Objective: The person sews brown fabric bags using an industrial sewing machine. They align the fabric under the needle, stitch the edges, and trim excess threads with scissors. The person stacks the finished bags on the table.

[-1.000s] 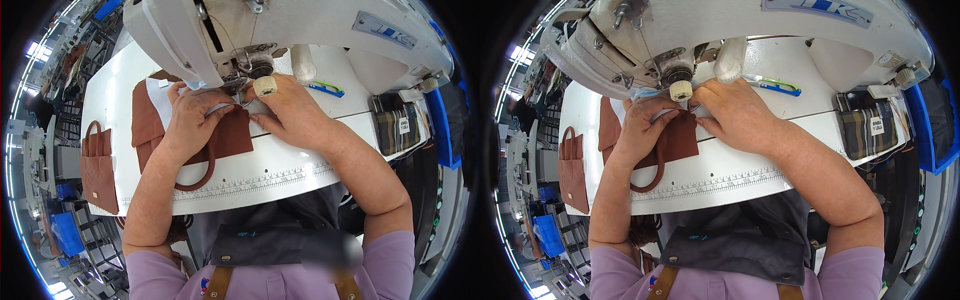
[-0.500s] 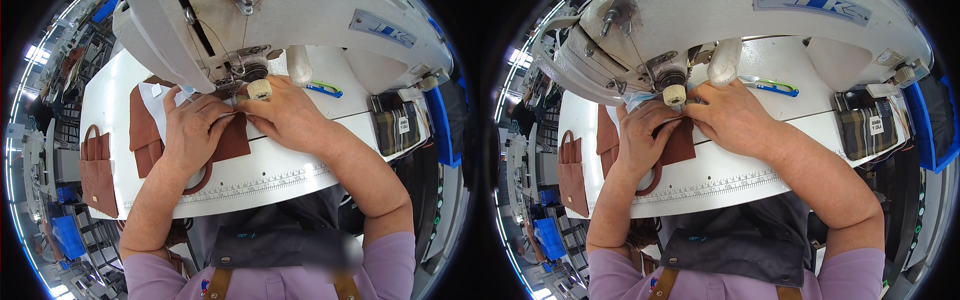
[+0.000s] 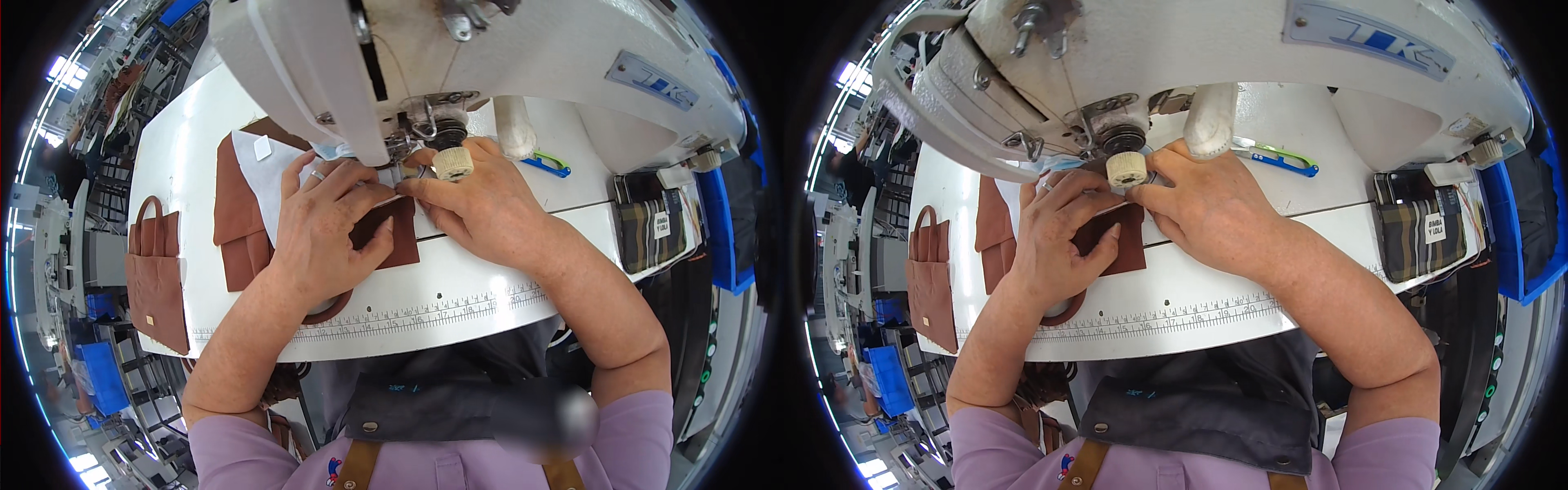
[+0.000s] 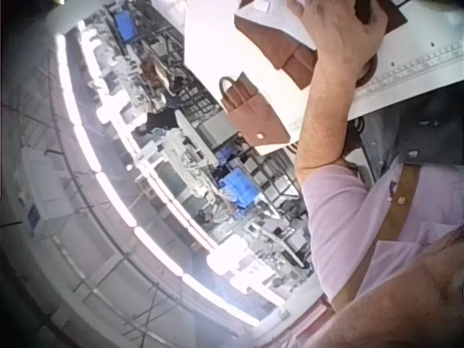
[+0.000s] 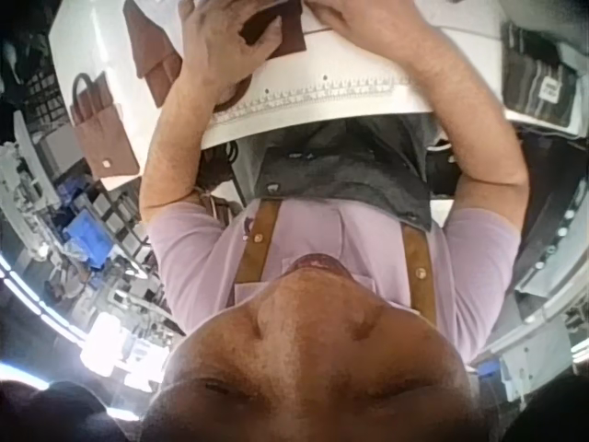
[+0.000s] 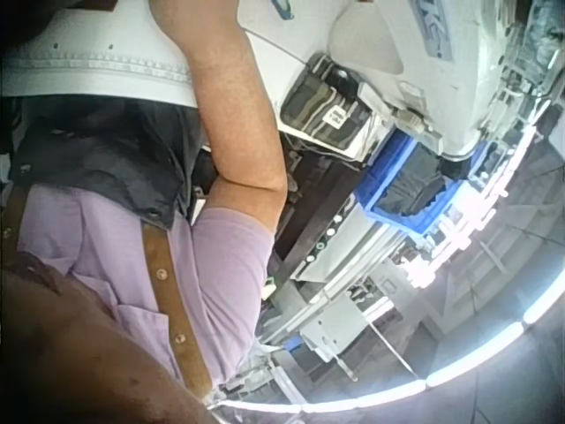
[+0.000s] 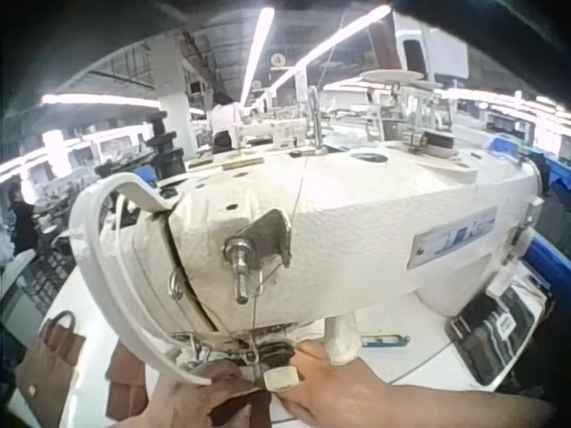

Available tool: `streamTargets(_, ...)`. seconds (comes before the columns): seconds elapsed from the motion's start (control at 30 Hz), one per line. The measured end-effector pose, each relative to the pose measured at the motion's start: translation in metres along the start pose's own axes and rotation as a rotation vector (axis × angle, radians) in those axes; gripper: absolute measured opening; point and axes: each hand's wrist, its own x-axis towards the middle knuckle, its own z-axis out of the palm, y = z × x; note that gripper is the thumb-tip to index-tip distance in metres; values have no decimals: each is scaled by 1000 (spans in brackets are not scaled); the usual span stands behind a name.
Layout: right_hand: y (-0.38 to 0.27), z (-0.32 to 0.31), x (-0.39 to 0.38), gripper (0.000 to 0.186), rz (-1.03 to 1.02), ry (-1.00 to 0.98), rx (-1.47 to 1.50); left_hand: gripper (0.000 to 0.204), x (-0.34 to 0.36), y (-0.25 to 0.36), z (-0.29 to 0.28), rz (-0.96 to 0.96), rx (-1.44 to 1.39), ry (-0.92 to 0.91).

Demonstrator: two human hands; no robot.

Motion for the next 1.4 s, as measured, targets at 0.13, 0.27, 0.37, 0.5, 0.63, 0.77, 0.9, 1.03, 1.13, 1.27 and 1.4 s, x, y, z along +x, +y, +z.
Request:
streamTargets(0.13,1,1,-1,21,-9,18,-20,22,1,-4,3,15,-25,10)
streamTargets(0.27,0,1,0,19,24,-2,-29,22,1,-8,4,30,-14,22)
streamTargets(0.37,-1,1,0,19,48,-11,-45,24,4,-14,7,42,-9,46)
streamTargets(0.5,0,0,-2,31,109,-76,-77,24,10,-18,9,49,-8,53)
streamTargets(0.63,-1,-3,-2,40,178,-155,-60,24,15,-18,10,45,11,89)
streamTargets(0.77,0,-4,-3,39,177,-119,-22,25,17,-19,12,28,9,80)
streamTargets(0.9,3,-7,-3,36,226,-89,71,25,18,-19,12,17,-34,77)
streamTargets(1.03,5,-4,-3,25,232,79,148,24,20,-18,11,42,-48,100)
streamTargets(1.13,11,-2,0,28,238,172,233,25,20,-19,14,30,-81,113)
streamTargets(1.27,15,0,2,38,387,244,469,18,20,-18,18,7,-64,145)
streamTargets(1.4,19,0,1,43,452,198,526,10,19,-19,23,23,-59,179)
